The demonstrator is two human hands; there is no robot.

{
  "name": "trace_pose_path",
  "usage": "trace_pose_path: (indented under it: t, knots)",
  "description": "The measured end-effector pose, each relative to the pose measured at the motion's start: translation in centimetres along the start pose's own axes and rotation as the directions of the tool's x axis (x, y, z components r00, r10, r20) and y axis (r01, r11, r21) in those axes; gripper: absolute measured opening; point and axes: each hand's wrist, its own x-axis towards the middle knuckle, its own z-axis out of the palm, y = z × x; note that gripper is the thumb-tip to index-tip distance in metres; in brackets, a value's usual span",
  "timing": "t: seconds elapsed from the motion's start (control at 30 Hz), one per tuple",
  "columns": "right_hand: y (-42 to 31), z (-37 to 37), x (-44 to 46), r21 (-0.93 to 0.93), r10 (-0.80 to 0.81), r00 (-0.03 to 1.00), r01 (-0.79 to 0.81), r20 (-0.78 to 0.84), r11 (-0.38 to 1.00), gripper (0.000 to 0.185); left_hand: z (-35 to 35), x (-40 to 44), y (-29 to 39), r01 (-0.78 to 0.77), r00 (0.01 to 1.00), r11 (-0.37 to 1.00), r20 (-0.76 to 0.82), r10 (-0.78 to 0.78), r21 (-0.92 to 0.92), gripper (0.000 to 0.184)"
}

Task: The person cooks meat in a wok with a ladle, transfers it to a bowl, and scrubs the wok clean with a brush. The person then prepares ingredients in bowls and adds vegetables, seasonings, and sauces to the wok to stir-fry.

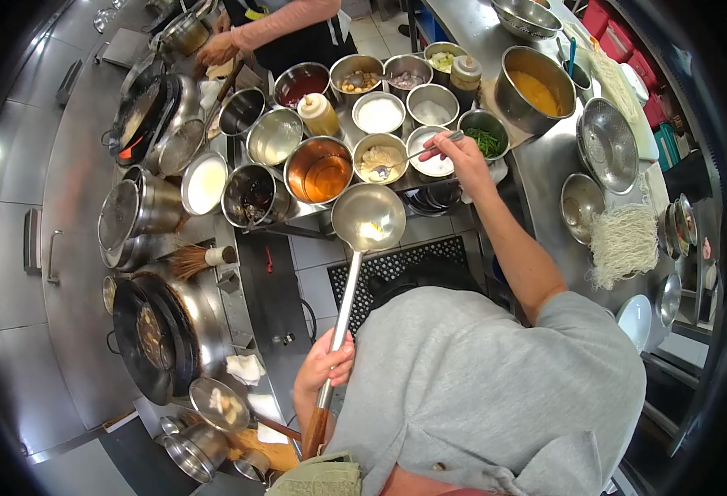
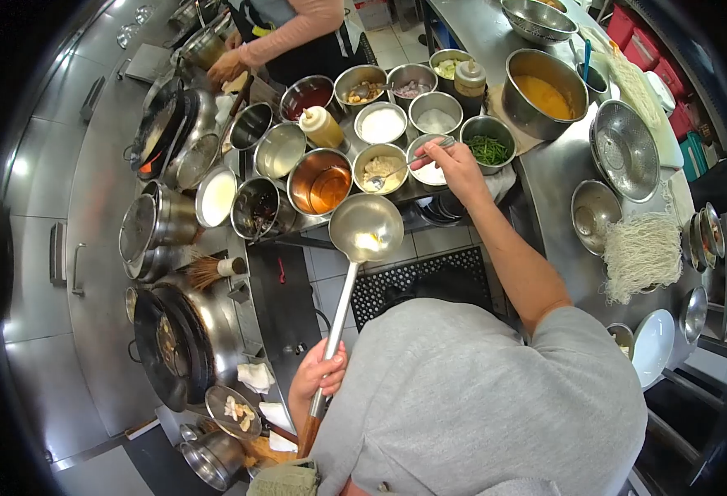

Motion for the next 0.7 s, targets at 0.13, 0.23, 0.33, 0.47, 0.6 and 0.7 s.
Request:
trace_pose_path:
  t: [0.13,0.23,0.33,0.47,0.6,0.7]
  knots:
    - [-2.3,-0.2,-1.3,-0.134,-0.087,0.99,0.102,0.115,0.986,0.023,0.7,0.1,0.9,0.003,0.999,0.999,0.032,-0.001,-0.041,0.014]
    - [-4.7,0.5,-2.3,-0.52,-0.278,0.927,0.372,0.252,0.769,0.017,0.9,0.2,1.2,-0.008,0.999,0.999,0.036,0.009,-0.031,0.015]
    - [-4.6,0.5,-1.5,-0.26,-0.307,0.949,0.316,0.076,0.912,0.019,1.0,0.1,1.4,0.0,1.0,1.0,0.019,0.001,-0.026,0.016]
    - [0.1,-0.4,5.3,-0.324,-0.247,0.963,0.202,-0.104,0.924,0.026,0.9,-0.2,1.1,0.004,1.0,0.999,0.017,-0.004,-0.037,0.016]
    - [3.7,1.5,10.6,-0.486,-0.264,0.955,0.168,-0.136,0.858,0.027,1.3,-0.7,1.2,-0.004,1.0,0.999,0.011,0.005,-0.045,0.017]
    - [5.2,2.8,12.5,-0.586,-0.362,0.929,0.253,-0.075,0.77,0.026,1.6,-0.9,0.8,-0.025,0.999,0.999,-0.023,0.024,-0.021,0.018]
